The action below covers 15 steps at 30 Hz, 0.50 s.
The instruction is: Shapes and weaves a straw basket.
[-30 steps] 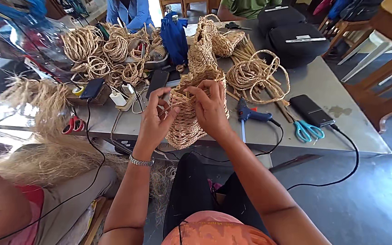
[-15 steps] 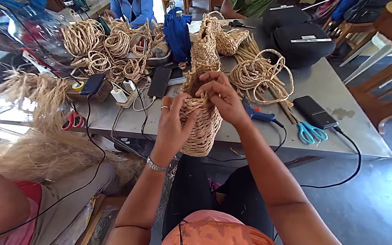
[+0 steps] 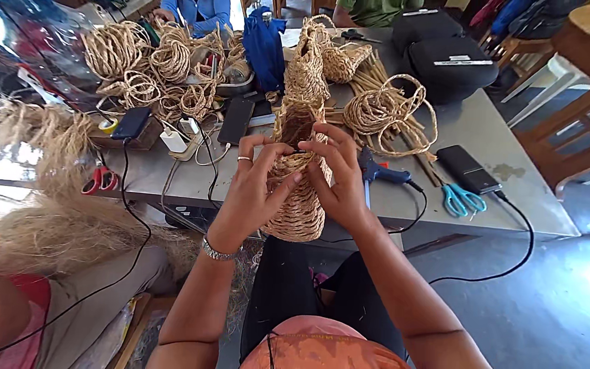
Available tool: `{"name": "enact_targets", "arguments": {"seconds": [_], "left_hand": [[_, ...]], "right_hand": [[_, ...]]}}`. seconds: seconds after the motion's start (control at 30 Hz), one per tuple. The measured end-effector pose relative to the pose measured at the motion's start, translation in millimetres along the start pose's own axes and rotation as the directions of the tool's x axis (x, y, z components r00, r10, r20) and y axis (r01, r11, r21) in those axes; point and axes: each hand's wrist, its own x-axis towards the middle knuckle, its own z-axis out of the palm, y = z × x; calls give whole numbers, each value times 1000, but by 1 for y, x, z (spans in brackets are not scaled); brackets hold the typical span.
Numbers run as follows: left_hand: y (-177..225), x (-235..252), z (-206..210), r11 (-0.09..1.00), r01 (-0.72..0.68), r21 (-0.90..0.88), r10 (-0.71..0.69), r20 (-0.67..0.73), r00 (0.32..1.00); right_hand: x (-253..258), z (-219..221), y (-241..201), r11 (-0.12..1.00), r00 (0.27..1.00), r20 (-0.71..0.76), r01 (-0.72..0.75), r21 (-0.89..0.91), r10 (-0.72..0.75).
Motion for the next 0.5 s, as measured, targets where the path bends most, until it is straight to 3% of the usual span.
{"name": "enact_targets", "arguments": {"seconds": [0.1,0.23,0.5], "left_hand": [[-9,5,-4,995,-103,0,103,33,994],[-18,6,3,982,-173,-79,171,-34,985],[-13,1,21,986,-153,-62,142,-149,979]], "right_hand": [[-5,6,1,1000,1000,10,-5,6,5],[-8,14,5,999,999,-27,21,-29,-22],[-10,31,10,999,991,-126,39,-27,-42]]}}
